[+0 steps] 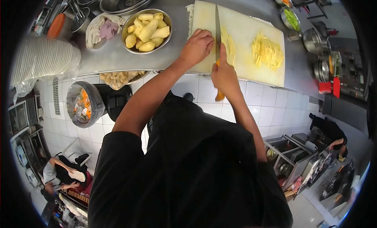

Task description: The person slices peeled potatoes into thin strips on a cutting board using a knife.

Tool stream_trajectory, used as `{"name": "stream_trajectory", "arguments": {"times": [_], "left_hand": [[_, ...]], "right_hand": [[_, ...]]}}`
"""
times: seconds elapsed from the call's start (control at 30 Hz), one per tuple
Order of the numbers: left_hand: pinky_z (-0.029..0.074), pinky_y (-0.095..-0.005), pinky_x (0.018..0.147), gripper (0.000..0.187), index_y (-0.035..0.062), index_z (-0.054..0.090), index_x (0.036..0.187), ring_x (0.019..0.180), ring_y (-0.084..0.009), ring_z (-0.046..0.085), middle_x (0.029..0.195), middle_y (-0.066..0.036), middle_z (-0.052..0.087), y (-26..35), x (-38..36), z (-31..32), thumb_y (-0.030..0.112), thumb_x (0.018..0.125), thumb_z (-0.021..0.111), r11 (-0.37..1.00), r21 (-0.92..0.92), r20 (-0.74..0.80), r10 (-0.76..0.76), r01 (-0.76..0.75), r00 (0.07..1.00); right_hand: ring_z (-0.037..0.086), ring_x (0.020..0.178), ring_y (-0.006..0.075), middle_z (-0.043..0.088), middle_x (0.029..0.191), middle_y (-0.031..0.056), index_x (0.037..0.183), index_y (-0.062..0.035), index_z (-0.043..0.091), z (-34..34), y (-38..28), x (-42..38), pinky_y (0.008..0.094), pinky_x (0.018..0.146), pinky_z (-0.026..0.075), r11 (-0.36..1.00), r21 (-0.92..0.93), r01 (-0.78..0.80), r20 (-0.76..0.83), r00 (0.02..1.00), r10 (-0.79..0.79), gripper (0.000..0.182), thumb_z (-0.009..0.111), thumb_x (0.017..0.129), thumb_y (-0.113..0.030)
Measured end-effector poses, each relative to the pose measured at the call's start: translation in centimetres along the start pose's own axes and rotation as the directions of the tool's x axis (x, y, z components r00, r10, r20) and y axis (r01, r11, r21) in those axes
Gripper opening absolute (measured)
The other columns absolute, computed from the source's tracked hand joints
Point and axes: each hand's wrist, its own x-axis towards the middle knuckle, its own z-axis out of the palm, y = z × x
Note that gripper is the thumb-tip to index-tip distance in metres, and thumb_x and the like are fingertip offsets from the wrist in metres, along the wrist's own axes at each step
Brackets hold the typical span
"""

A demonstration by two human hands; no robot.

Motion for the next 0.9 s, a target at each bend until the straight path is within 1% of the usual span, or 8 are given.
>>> {"name": "stream_trajectory", "arguments": {"times": [0.1, 0.23, 0.33, 0.43, 0.57, 0.77, 0.87, 0.9], "left_hand": [[0.050, -0.0385, 0.086, 0.008, 0.0020, 0.070, 0.090, 0.096, -0.0286, 0.059, 0.098, -0.008, 0.064, -0.3, 0.1, 0.0, 0.005, 0.083, 0.067, 1.000, -0.003, 0.025, 0.008, -0.008, 1.000], [0.051, -0.0393, 0.084, 0.009, 0.0013, 0.070, 0.090, 0.095, -0.0299, 0.059, 0.098, -0.009, 0.064, -0.1, 0.1, -0.2, 0.004, 0.082, 0.067, 1.000, 0.008, 0.040, 0.002, -0.002, 0.999], [0.051, -0.0394, 0.083, 0.009, 0.0013, 0.070, 0.091, 0.094, -0.0305, 0.059, 0.098, -0.009, 0.064, -0.2, 0.0, 0.0, 0.003, 0.082, 0.068, 0.999, 0.001, -0.005, 0.034, -0.034, 0.999], [0.051, -0.0390, 0.083, 0.009, 0.0014, 0.070, 0.091, 0.094, -0.0301, 0.059, 0.098, -0.008, 0.064, -0.1, 0.0, 0.0, 0.004, 0.082, 0.068, 0.999, -0.004, -0.043, 0.041, -0.041, 0.998], [0.051, -0.0385, 0.083, 0.009, 0.0020, 0.070, 0.090, 0.094, -0.0289, 0.059, 0.098, -0.008, 0.064, -0.1, -0.1, 0.3, 0.006, 0.083, 0.069, 1.000, 0.002, -0.040, 0.021, -0.021, 0.999], [0.050, -0.0388, 0.083, 0.008, 0.0025, 0.070, 0.090, 0.094, -0.0290, 0.059, 0.098, -0.007, 0.064, -0.2, 0.1, 0.1, 0.005, 0.082, 0.069, 1.000, 0.015, -0.006, 0.012, -0.012, 1.000], [0.050, -0.0390, 0.083, 0.008, 0.0023, 0.070, 0.089, 0.095, -0.0293, 0.058, 0.098, -0.007, 0.064, -0.3, 0.2, -0.1, 0.004, 0.082, 0.068, 1.000, 0.018, 0.029, 0.023, -0.024, 0.999], [0.050, -0.0390, 0.083, 0.008, 0.0023, 0.070, 0.089, 0.095, -0.0293, 0.058, 0.098, -0.007, 0.064, -0.3, 0.2, -0.2, 0.004, 0.082, 0.068, 0.999, 0.018, 0.024, 0.031, -0.031, 0.999]], "right_hand": [[0.064, 0.053, 0.0293, 0.067, 0.084, 0.0245, 0.158, -0.0059, 0.009, -0.2, 0.8, 4.7, 0.0419, 0.063, 0.056, 0.996, 0.090, -0.012, 0.023, 1.000, 0.010, 0.075, 0.046, 0.093, -0.012], [0.065, 0.054, 0.0293, 0.067, 0.102, 0.0258, 0.158, -0.0065, 0.010, -4.2, -1.4, 6.8, 0.0397, 0.060, 0.056, 0.941, 0.303, -0.152, 0.166, 0.981, 0.104, 0.076, 0.045, 0.091, -0.012], [0.066, 0.054, 0.0300, 0.069, 0.091, 0.0263, 0.156, -0.0034, 0.014, -5.6, -2.8, 3.4, 0.0400, 0.063, 0.055, 0.947, 0.243, -0.211, 0.213, 0.964, 0.160, 0.074, 0.044, 0.089, -0.010], [0.067, 0.062, 0.0368, 0.067, 0.089, 0.0297, 0.156, -0.0024, 0.013, -5.6, -4.1, -0.7, 0.0436, 0.069, 0.055, 0.935, 0.198, -0.293, 0.298, 0.927, 0.228, 0.072, 0.044, 0.091, -0.008], [0.062, 0.050, 0.0304, 0.065, 0.069, 0.0230, 0.157, -0.0066, 0.010, -1.7, -1.2, -2.1, 0.0428, 0.056, 0.052, 0.986, 0.127, -0.112, 0.110, 0.989, 0.098, 0.072, 0.045, 0.095, -0.009], [0.063, 0.052, 0.0296, 0.067, 0.077, 0.0231, 0.158, -0.0066, 0.009, 0.0, 0.7, 3.5, 0.0427, 0.059, 0.054, 0.996, 0.087, 0.012, 0.008, 1.000, -0.012, 0.074, 0.046, 0.093, -0.011], [0.067, 0.060, 0.0369, 0.067, 0.085, 0.0286, 0.156, -0.0030, 0.011, -3.7, -1.9, 6.0, 0.0446, 0.066, 0.055, 0.950, 0.271, -0.157, 0.172, 0.979, 0.112, 0.074, 0.046, 0.090, -0.010], [0.065, 0.051, 0.0303, 0.068, 0.083, 0.0255, 0.156, -0.0028, 0.012, -4.2, -2.0, 6.1, 0.0399, 0.061, 0.055, 0.944, 0.292, -0.152, 0.165, 0.980, 0.107, 0.074, 0.044, 0.090, -0.010]]}}
